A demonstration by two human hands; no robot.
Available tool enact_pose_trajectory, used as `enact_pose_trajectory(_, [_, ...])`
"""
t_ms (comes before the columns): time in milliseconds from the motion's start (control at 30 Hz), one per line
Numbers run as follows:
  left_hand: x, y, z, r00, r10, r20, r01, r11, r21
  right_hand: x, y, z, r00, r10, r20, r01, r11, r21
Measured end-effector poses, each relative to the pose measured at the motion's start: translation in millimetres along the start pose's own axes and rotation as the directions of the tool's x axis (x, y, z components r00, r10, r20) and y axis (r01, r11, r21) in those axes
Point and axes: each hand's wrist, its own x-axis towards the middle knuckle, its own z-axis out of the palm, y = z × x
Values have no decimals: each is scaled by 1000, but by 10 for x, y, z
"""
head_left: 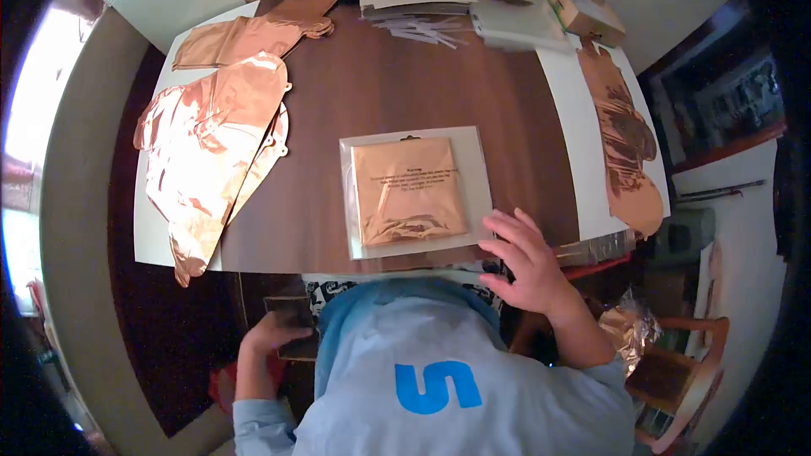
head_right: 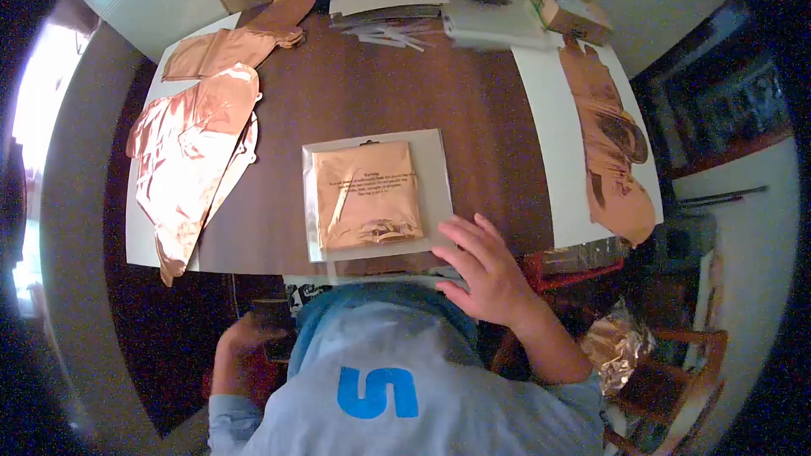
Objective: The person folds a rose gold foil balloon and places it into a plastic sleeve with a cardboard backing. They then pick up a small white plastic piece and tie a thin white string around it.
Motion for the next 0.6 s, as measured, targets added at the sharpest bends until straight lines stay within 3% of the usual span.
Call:
enact_pose_trajectory(33, [-141, 391, 71, 992, 85, -94, -60, 969, 241, 18, -18, 30, 999, -17, 35, 19, 999, -48])
enact_pose_trajectory(100, [-350, 1098, 240, 934, 303, -187, -97, 721, 686, 32, -47, 107, 995, -30, 97, 44, 988, -146])
enact_pose_trajectory(200, [-479, 1848, 534, 814, 576, -77, -315, 548, 775, 5, 21, 245, 992, -97, 83, 116, 956, -268])
enact_pose_trajectory(300, [-200, 2235, 761, 310, 949, 57, -393, 73, 917, -15, 85, 324, 990, -144, -2, 137, 947, -290])
enact_pose_trajectory(400, [257, 2121, 733, 209, 968, 141, -521, -12, 854, -34, 90, 306, 982, -176, -71, 148, 945, -291])
enact_pose_trajectory(500, [371, 2063, 716, 98, 992, 79, -592, -6, 806, -81, 166, 331, 953, -256, -160, 213, 946, -245])
enact_pose_trajectory(600, [313, 2077, 662, 253, 967, -24, -677, 194, 710, -3, 165, 291, 972, -113, -208, 110, 994, -24])
